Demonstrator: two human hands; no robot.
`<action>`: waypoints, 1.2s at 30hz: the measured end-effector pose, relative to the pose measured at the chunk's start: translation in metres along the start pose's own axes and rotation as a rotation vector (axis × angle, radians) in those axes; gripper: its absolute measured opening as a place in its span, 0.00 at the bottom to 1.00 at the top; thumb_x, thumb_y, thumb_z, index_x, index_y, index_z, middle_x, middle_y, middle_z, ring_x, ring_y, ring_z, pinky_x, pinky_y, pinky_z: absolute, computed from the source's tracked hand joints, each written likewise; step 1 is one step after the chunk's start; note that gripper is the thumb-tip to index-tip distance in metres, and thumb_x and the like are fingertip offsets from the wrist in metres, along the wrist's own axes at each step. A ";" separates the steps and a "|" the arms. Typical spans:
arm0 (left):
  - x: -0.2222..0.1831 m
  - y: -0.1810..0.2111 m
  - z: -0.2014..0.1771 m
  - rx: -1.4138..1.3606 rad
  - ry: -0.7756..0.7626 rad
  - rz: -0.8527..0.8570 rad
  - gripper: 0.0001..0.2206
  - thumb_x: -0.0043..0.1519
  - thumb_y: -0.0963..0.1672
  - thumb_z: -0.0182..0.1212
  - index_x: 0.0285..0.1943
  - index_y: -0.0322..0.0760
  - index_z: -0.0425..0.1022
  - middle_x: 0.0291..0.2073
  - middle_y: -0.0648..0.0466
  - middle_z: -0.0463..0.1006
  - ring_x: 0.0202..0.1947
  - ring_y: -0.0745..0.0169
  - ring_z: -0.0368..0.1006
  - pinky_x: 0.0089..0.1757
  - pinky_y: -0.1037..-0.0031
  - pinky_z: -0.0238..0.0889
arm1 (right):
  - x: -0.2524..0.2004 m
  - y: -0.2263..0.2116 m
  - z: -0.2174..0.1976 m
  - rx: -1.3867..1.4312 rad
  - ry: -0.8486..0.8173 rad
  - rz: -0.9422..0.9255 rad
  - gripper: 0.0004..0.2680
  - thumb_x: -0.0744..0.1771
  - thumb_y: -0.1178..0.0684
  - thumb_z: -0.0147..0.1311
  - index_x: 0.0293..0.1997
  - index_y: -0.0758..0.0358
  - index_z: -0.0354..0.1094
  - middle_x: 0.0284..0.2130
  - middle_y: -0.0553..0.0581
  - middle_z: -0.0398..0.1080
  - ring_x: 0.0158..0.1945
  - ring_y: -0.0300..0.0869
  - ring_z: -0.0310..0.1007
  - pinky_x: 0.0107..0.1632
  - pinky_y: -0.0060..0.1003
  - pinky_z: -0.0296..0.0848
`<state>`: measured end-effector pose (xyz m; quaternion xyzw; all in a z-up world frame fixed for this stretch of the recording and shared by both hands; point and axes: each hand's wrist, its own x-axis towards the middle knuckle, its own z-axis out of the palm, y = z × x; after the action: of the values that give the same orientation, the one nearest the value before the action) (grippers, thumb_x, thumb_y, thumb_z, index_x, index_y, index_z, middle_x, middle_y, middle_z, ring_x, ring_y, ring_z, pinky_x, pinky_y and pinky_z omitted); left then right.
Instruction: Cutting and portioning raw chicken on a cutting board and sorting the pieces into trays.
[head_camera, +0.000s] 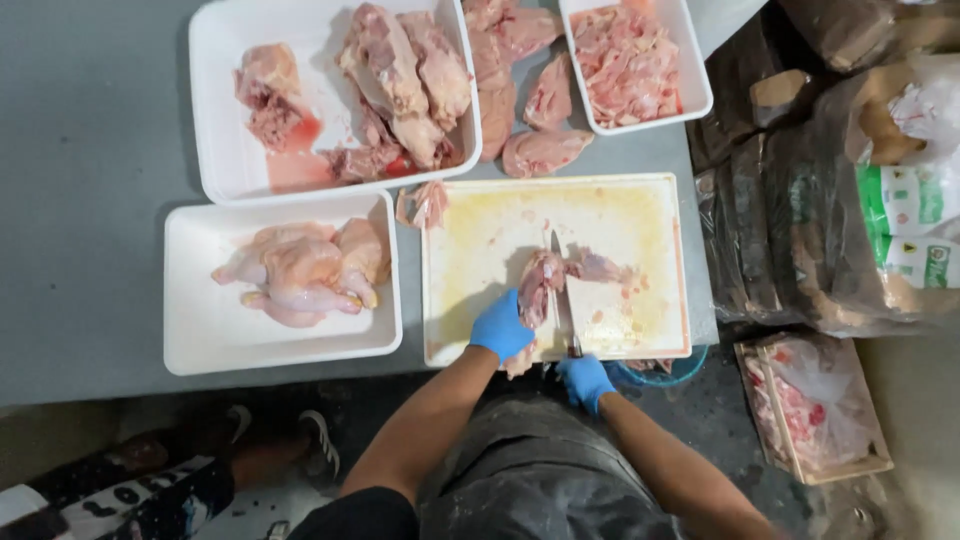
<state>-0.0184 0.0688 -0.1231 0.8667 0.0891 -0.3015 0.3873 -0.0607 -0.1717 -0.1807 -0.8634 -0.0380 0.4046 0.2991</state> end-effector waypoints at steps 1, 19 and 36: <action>0.012 -0.002 -0.001 -0.036 0.009 -0.015 0.35 0.57 0.53 0.68 0.74 0.45 0.62 0.68 0.48 0.73 0.68 0.42 0.70 0.65 0.50 0.67 | 0.027 0.017 0.002 -0.235 -0.026 -0.127 0.06 0.63 0.56 0.55 0.31 0.63 0.80 0.22 0.63 0.78 0.33 0.56 0.82 0.40 0.51 0.82; 0.000 -0.025 -0.011 -0.404 -0.113 -0.057 0.33 0.55 0.55 0.72 0.65 0.33 0.74 0.62 0.38 0.77 0.66 0.36 0.71 0.59 0.47 0.70 | -0.005 -0.004 -0.099 -0.156 0.175 0.282 0.16 0.66 0.47 0.54 0.56 0.63 0.77 0.49 0.69 0.81 0.57 0.63 0.80 0.59 0.58 0.77; -0.029 -0.028 0.006 -0.232 -0.006 -0.064 0.31 0.60 0.57 0.66 0.61 0.29 0.74 0.60 0.34 0.79 0.64 0.33 0.72 0.62 0.46 0.68 | 0.037 0.117 -0.010 -0.703 -0.034 -0.373 0.10 0.65 0.62 0.49 0.39 0.77 0.79 0.35 0.80 0.79 0.44 0.70 0.82 0.52 0.64 0.81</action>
<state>-0.0554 0.0860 -0.1261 0.8117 0.1499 -0.3041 0.4755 -0.0500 -0.2611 -0.2650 -0.8845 -0.3355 0.3199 0.0528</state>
